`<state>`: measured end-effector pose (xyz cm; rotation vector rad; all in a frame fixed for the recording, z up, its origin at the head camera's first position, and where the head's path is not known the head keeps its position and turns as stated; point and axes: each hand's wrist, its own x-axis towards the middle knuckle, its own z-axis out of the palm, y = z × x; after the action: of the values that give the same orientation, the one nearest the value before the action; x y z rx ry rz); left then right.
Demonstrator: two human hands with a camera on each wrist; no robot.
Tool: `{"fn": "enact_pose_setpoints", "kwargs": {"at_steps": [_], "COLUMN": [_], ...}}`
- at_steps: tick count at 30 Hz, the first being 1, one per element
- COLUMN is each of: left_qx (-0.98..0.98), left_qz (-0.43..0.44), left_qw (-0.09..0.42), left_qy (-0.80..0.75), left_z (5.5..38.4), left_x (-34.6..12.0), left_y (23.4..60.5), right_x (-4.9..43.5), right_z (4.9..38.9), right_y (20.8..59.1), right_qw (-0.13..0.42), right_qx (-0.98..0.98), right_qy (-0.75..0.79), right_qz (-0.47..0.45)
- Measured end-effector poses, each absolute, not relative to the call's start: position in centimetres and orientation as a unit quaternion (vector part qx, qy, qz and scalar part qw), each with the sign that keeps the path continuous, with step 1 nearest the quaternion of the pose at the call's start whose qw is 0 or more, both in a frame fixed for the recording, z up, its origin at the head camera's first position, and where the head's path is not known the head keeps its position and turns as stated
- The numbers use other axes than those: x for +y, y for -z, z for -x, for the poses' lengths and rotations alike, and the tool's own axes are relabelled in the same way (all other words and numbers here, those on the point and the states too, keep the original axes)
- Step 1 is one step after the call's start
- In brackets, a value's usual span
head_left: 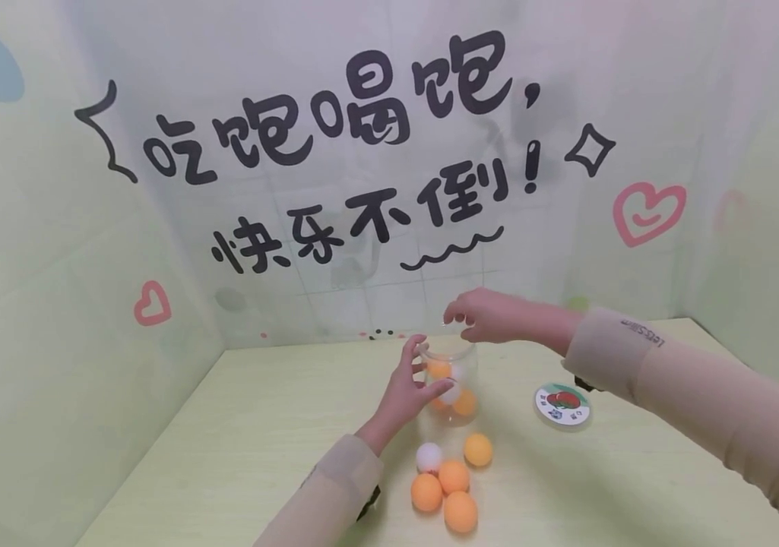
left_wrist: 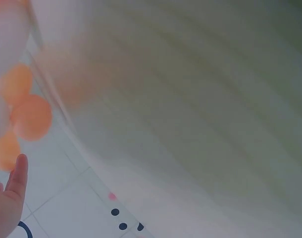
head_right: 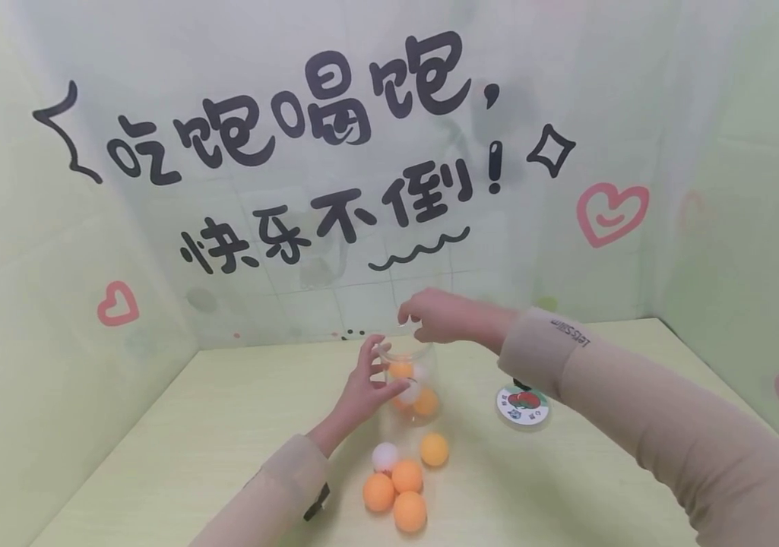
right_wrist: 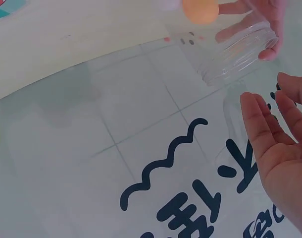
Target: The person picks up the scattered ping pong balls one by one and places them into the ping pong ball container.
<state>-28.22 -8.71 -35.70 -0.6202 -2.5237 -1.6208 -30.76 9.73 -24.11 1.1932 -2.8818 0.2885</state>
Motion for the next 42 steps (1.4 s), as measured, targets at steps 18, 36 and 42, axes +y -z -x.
{"fn": "enact_pose_setpoints", "kwargs": {"at_steps": [18,36,42], "left_qx": [-0.823,-0.826,-0.828], "left_qz": [0.211,0.202,0.199], "left_qw": [0.048,0.047,0.05], "left_qy": [0.525,0.524,0.522], "left_z": [30.5,30.7,31.0], "left_x": [-9.1,-9.1,-9.2], "left_y": [38.1,38.5,38.9], "right_x": [10.2,10.6,10.7], "right_z": [26.2,25.1,24.9], "right_y": [31.4,37.0,37.1], "right_qw": [-0.07,-0.114,-0.112], "right_qx": [-0.899,-0.899,-0.907], "right_qy": [-0.073,-0.08,-0.077], "right_qz": [-0.425,-0.415,-0.4]}}
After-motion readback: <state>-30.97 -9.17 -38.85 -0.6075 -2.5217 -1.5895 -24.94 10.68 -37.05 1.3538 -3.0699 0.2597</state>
